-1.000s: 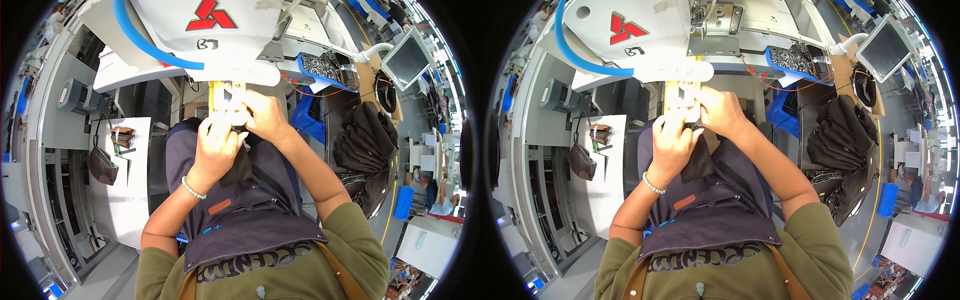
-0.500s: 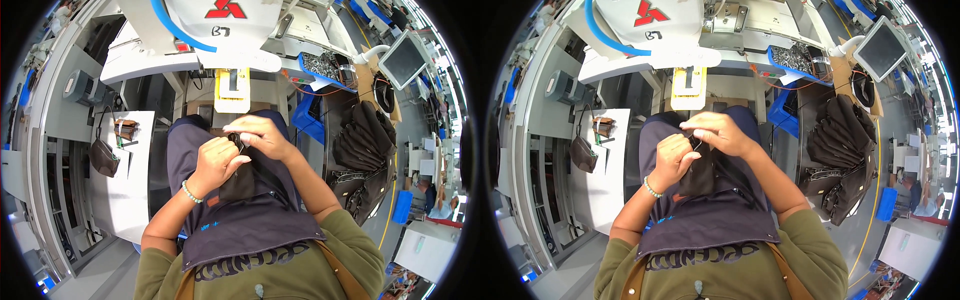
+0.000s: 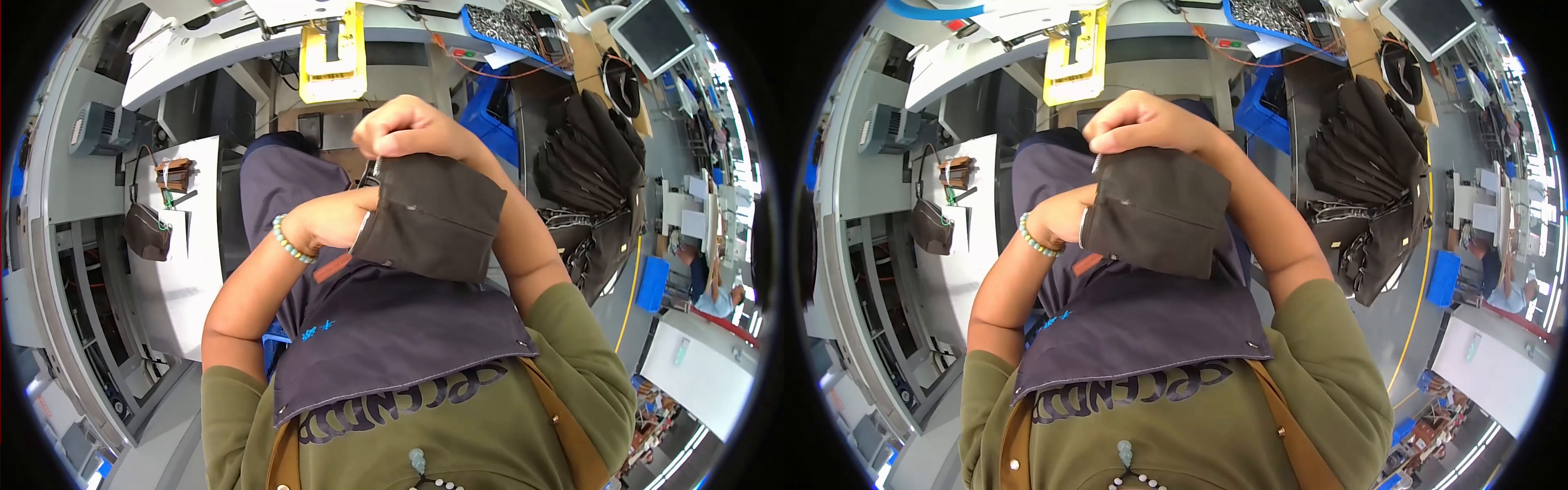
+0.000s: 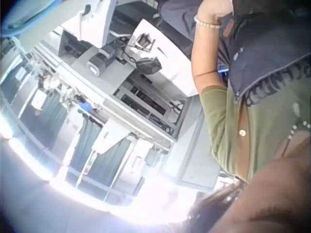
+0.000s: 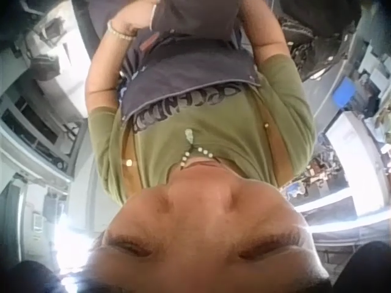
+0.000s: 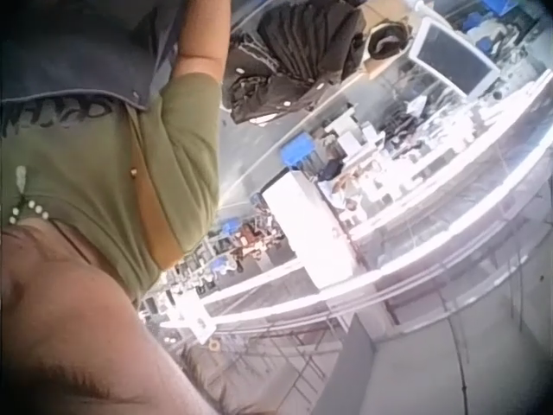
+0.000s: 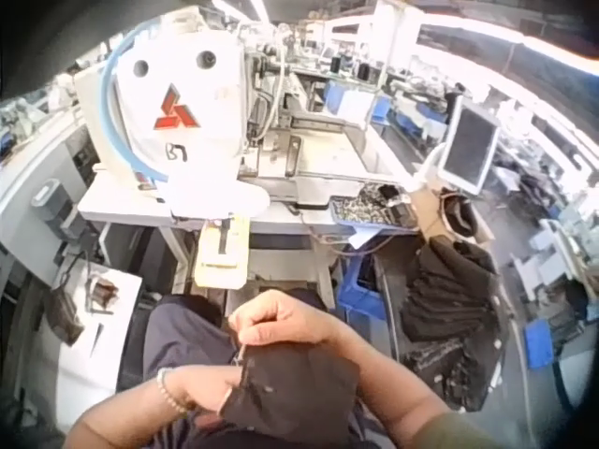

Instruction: The recorder is using an industrial sewing machine to assemble small leather/fabric bags.

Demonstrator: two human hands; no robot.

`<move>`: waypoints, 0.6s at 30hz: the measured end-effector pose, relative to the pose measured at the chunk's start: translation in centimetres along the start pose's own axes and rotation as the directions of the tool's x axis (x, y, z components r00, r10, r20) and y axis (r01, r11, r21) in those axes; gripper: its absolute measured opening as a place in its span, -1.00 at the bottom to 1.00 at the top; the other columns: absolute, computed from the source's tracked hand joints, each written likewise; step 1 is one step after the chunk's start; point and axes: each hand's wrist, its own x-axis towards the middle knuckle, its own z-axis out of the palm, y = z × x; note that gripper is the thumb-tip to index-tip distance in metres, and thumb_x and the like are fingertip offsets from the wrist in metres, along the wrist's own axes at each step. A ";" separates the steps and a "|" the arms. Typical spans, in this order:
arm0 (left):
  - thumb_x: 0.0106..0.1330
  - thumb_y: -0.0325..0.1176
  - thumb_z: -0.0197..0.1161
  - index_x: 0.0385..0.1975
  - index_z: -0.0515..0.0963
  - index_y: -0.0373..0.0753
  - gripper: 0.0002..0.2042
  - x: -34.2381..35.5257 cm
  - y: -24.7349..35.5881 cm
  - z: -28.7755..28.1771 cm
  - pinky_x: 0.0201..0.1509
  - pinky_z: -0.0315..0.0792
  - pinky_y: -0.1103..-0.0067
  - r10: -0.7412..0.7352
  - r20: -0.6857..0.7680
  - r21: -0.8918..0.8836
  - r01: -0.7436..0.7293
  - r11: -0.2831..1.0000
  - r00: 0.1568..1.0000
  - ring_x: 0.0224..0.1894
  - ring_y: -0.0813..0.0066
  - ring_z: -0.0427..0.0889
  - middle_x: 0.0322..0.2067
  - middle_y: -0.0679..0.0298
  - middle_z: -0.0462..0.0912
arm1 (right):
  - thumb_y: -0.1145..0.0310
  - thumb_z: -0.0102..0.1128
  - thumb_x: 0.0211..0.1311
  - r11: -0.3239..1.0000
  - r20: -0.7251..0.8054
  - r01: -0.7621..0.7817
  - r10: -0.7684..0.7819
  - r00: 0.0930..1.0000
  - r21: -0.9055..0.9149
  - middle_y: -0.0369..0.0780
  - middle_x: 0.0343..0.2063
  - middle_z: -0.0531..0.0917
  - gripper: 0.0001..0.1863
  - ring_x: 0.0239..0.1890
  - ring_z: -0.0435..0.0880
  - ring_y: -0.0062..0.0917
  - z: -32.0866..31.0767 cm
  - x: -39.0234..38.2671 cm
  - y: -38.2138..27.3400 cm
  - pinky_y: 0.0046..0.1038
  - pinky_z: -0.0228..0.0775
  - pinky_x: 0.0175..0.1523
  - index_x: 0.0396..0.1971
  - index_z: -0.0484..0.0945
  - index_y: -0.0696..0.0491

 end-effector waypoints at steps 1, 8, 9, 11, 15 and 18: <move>0.40 -0.38 0.28 0.22 0.52 -0.33 -0.60 0.3 -0.5 -0.4 0.19 0.48 0.54 0.006 0.091 0.258 -0.029 0.966 0.996 0.11 0.48 0.60 0.08 0.21 0.65 | 0.26 0.21 0.34 1.000 -0.011 -0.006 0.007 1.000 0.001 -0.32 -0.66 0.27 -0.53 -0.52 0.21 -0.53 0.4 0.3 0.1 -0.44 0.08 -0.35 -0.71 0.26 0.10; 0.29 -0.44 0.40 0.18 0.54 -0.31 -0.56 1.8 -1.4 0.6 0.12 0.53 0.50 0.091 -0.242 -0.060 -0.109 0.992 0.966 0.06 0.48 0.60 0.07 0.22 0.64 | 0.39 0.27 0.35 0.974 -0.045 0.003 0.008 0.999 0.225 -0.44 -0.60 0.40 -0.67 -0.48 0.29 -0.80 0.4 -0.2 0.7 -0.60 0.15 -0.34 -0.63 0.46 0.13; 0.24 -0.45 0.43 0.19 0.53 -0.30 -0.51 1.4 -2.1 0.3 0.03 0.57 0.49 0.017 -0.279 -0.180 -0.069 0.981 0.960 0.01 0.49 0.62 0.07 0.22 0.63 | 0.39 0.27 0.35 0.981 -0.066 -0.023 0.037 0.997 0.192 -0.44 -0.60 0.41 -0.68 -0.48 0.31 -0.81 0.2 -0.5 0.9 -0.60 0.16 -0.34 -0.61 0.48 0.14; 0.21 -0.46 0.46 0.15 0.56 -0.30 -0.52 0.6 -2.8 1.0 0.01 0.57 0.49 0.066 -0.211 -0.185 -0.106 0.977 0.975 -0.01 0.49 0.63 0.05 0.22 0.64 | 0.31 0.27 0.34 0.994 -0.086 -0.079 0.085 0.993 0.073 -0.37 -0.64 0.31 -0.57 -0.51 0.20 -0.66 1.1 -0.4 0.4 -0.48 0.05 -0.37 -0.69 0.36 0.13; 0.13 -0.43 0.52 -0.01 0.65 -0.34 -0.60 -0.7 -4.0 -0.5 0.06 0.52 0.53 -0.042 -0.044 -0.223 0.031 0.974 0.998 -0.01 0.51 0.62 -0.05 0.25 0.69 | 0.32 0.30 0.30 0.996 0.056 0.002 -0.007 0.998 0.085 -0.35 -0.65 0.36 -0.62 -0.51 0.24 -0.63 1.8 0.7 0.9 -0.48 0.09 -0.36 -0.67 0.45 0.15; 0.20 -0.39 0.48 -0.04 0.66 -0.35 -0.66 -1.3 -2.9 -0.9 0.07 0.50 0.55 0.018 -0.037 -0.021 -0.019 1.000 0.999 0.00 0.54 0.60 -0.08 0.27 0.70 | 0.36 0.30 0.36 0.993 0.036 -0.023 0.019 0.999 0.116 -0.43 -0.61 0.42 -0.68 -0.47 0.31 -0.78 1.4 0.8 0.8 -0.56 0.18 -0.34 -0.58 0.51 0.16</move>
